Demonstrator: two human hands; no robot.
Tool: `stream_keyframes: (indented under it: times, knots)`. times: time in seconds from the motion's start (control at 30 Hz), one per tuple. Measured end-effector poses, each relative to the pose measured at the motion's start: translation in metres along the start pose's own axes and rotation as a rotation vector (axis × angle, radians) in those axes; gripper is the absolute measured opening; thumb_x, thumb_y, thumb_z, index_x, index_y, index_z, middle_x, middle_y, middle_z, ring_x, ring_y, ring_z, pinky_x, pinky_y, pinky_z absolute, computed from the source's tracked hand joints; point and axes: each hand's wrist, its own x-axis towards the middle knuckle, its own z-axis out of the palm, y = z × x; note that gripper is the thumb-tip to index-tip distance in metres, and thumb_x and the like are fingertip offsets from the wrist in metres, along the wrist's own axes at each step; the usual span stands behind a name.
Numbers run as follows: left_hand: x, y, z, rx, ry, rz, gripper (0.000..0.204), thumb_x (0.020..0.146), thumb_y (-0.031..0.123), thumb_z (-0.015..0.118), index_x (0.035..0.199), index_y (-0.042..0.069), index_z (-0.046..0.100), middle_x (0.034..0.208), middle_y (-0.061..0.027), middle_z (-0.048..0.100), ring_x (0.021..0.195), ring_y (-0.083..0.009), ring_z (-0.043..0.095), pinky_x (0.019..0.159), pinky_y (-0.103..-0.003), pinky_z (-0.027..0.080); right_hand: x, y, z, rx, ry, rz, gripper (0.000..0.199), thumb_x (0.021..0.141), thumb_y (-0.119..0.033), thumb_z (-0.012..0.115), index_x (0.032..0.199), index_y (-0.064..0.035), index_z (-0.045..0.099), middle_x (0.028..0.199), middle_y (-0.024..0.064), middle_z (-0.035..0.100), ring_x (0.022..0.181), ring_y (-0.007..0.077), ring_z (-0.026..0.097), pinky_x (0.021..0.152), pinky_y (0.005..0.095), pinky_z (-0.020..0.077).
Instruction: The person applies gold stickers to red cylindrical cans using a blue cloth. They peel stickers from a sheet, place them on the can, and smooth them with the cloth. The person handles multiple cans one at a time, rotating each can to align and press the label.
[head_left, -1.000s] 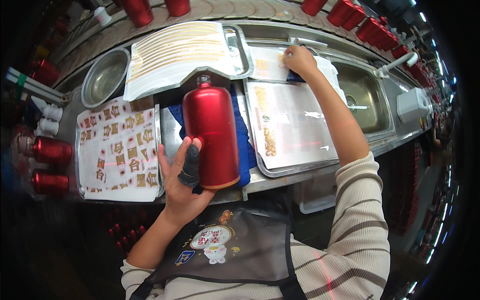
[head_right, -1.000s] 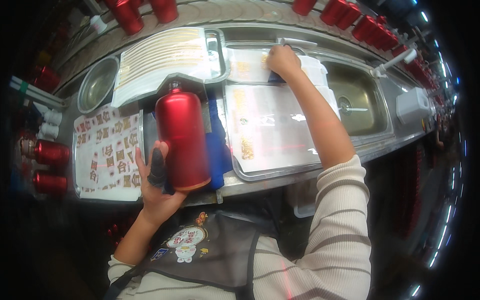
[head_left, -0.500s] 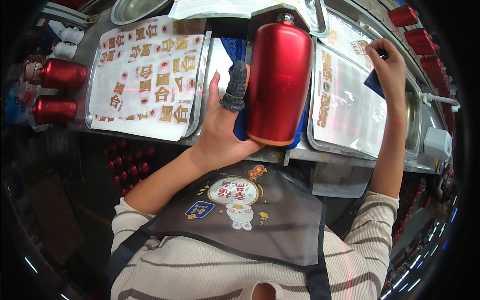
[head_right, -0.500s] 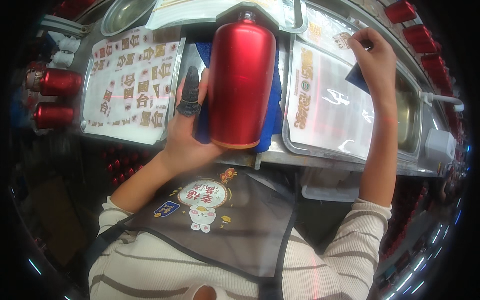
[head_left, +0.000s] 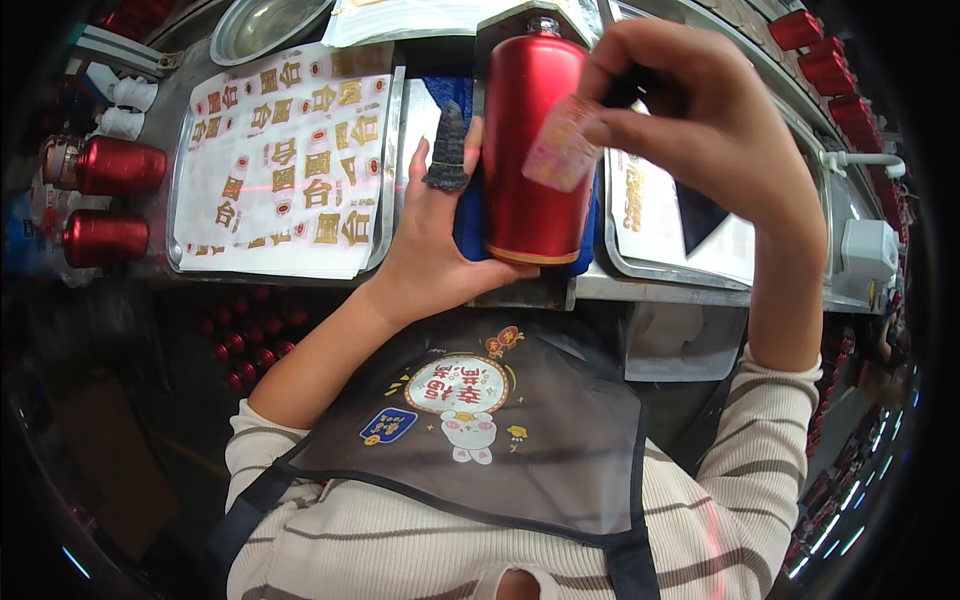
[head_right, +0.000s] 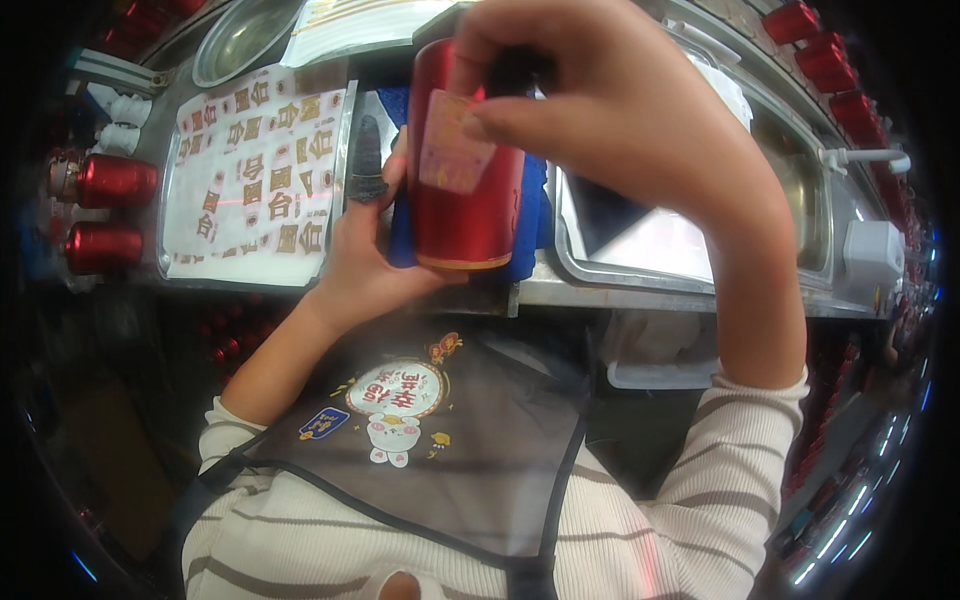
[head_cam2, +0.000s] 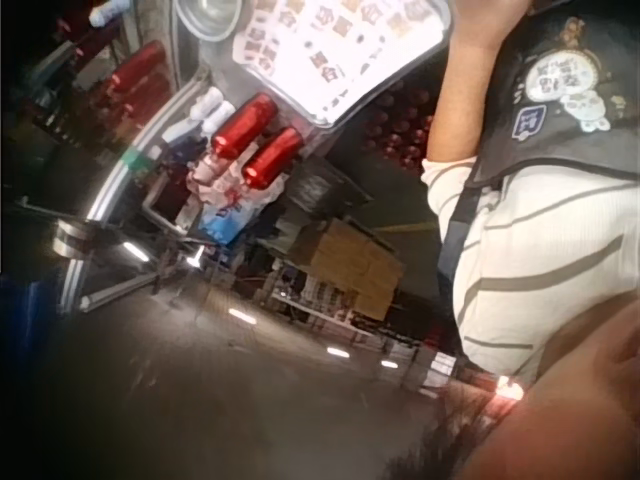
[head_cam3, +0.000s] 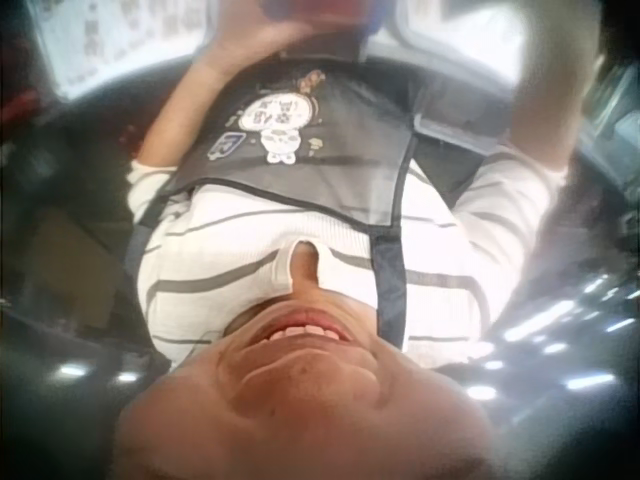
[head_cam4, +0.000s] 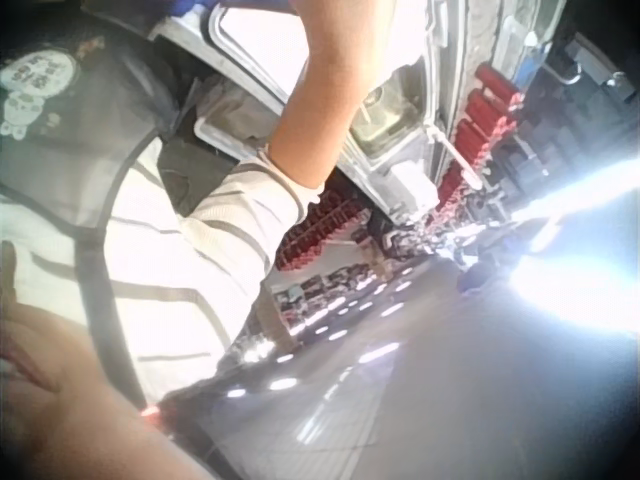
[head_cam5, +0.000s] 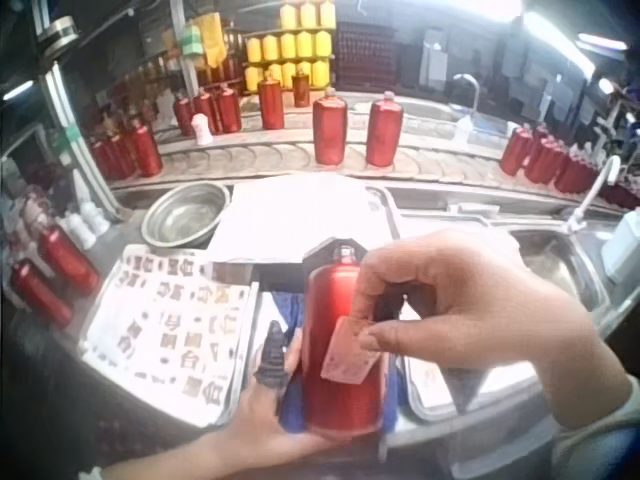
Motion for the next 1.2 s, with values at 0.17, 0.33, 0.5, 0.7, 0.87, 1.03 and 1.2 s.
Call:
stream_keyframes:
  times: [0.17, 0.33, 0.5, 0.7, 0.87, 1.03, 1.2]
  knots:
    - [0.023, 0.009, -0.008, -0.469, 0.171, -0.134, 0.092, 0.077, 0.033, 0.086, 0.141, -0.007, 0.034, 0.138, -0.0233, 0.05, 0.13, -0.0248, 0.048, 0.108, -0.036, 0.039, 0.033, -0.023, -0.009, -0.32, -0.198, 0.28, 0.015, 0.088, -0.016, 0.067, 0.097, -0.0039, 0.065, 0.103, 0.011, 0.067, 0.095, 0.0206, 0.062, 0.083, 0.0349, 0.0511]
    - [0.057, 0.027, 0.006, -0.719, 0.236, -0.189, 0.056, 0.086, 0.023, 0.079, 0.117, -0.008, 0.046, 0.126, -0.0232, 0.058, 0.119, -0.0209, 0.057, 0.099, -0.033, 0.048, 0.028, -0.017, -0.009, -0.36, -0.124, 0.207, 0.019, 0.087, -0.02, 0.069, 0.101, -0.0068, 0.067, 0.103, 0.013, 0.067, 0.093, 0.0208, 0.063, 0.083, 0.0319, 0.0517]
    - [0.051, 0.032, 0.005, -0.681, 0.254, -0.246, 0.056, 0.086, 0.02, 0.078, 0.12, -0.009, 0.044, 0.127, -0.0221, 0.058, 0.12, -0.0206, 0.057, 0.104, -0.035, 0.045, 0.0, 0.027, 0.018, -0.322, 0.384, 0.098, 0.012, 0.092, -0.006, 0.06, 0.102, 0.001, 0.061, 0.083, 0.005, 0.062, 0.076, 0.0092, 0.058, 0.067, 0.0241, 0.0477]
    - [0.048, 0.032, -0.001, -0.73, 0.257, -0.236, 0.047, 0.087, 0.018, 0.077, 0.11, -0.006, 0.045, 0.132, -0.0253, 0.054, 0.124, -0.0225, 0.053, 0.108, -0.037, 0.041, -0.032, 0.039, 0.068, 0.293, 0.535, 0.288, 0.054, 0.082, -0.028, 0.08, 0.116, 0.0029, 0.052, 0.099, 0.0108, 0.063, 0.058, 0.0032, 0.055, 0.05, 0.0166, 0.0424]
    - [0.047, 0.028, -0.005, -0.74, 0.221, -0.258, 0.047, 0.086, 0.016, 0.078, 0.11, -0.006, 0.044, 0.132, -0.0243, 0.053, 0.123, -0.0211, 0.054, 0.106, -0.035, 0.043, -0.03, 0.033, 0.075, 0.346, 0.524, 0.295, 0.063, 0.079, -0.028, 0.083, 0.12, 0.0025, 0.047, 0.103, 0.0154, 0.062, 0.063, 0.0081, 0.064, 0.052, 0.0195, 0.0491]
    - [0.048, 0.026, -0.004, -0.747, 0.211, -0.244, 0.046, 0.086, 0.016, 0.078, 0.11, -0.006, 0.045, 0.134, -0.0248, 0.052, 0.124, -0.0209, 0.053, 0.105, -0.034, 0.044, -0.031, 0.035, 0.074, 0.306, 0.525, 0.277, 0.062, 0.08, -0.027, 0.083, 0.12, 0.0031, 0.046, 0.103, 0.0165, 0.062, 0.067, 0.0109, 0.066, 0.052, 0.0204, 0.0505]
    - [0.049, 0.023, 0.0, -0.779, 0.226, -0.217, 0.047, 0.087, 0.016, 0.077, 0.113, -0.007, 0.045, 0.136, -0.0246, 0.052, 0.125, -0.0204, 0.052, 0.105, -0.034, 0.043, -0.03, 0.035, 0.076, 0.357, 0.535, 0.259, 0.06, 0.082, -0.025, 0.081, 0.12, 0.0026, 0.045, 0.104, 0.0166, 0.061, 0.071, 0.013, 0.068, 0.053, 0.0216, 0.0529]
